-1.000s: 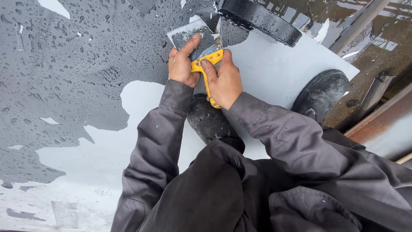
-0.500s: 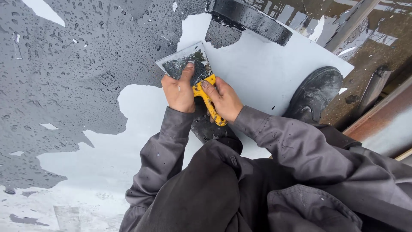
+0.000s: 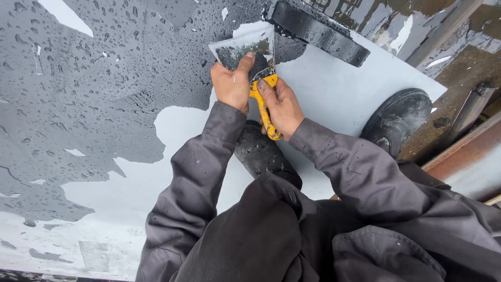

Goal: Scraping a dark coating or paint off a flat metal surface using a hand scraper.

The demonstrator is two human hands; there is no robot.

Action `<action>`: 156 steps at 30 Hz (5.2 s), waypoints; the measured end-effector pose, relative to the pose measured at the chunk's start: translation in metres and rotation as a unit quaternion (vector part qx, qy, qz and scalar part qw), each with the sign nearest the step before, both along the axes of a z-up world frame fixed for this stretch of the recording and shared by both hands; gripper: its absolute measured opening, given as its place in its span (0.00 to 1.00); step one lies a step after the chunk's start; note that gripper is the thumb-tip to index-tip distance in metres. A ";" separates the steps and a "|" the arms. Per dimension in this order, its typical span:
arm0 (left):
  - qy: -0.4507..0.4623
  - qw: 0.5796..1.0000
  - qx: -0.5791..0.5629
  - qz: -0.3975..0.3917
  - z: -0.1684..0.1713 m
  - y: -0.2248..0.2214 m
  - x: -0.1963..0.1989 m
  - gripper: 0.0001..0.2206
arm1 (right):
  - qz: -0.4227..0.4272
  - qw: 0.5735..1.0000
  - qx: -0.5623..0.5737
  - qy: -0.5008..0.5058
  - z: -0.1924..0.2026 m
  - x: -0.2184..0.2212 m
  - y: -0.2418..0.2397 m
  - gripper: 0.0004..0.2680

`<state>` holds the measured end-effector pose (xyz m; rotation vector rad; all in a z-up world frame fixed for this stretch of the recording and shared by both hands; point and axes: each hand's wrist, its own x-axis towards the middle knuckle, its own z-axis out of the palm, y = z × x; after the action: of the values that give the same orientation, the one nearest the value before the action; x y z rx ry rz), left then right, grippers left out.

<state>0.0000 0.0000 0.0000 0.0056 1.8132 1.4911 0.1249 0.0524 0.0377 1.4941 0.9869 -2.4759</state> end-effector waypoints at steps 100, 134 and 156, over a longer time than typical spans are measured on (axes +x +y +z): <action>-0.004 1.000 0.013 0.014 0.027 -0.027 0.030 0.08 | 0.012 0.998 -0.002 0.063 -0.021 0.048 -0.028 0.16; -0.187 0.976 -0.061 0.094 0.026 -0.032 0.004 0.05 | -0.071 0.991 -0.117 -0.012 0.016 -0.012 -0.007 0.13; -0.270 0.948 -0.151 -0.073 0.039 -0.001 -0.088 0.11 | -0.347 0.938 -0.021 0.014 -0.013 -0.072 -0.074 0.08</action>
<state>-0.0882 -0.0014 0.0387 -0.3770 1.5272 0.9733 0.0530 -0.0212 0.0244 2.0756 0.4336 -2.9282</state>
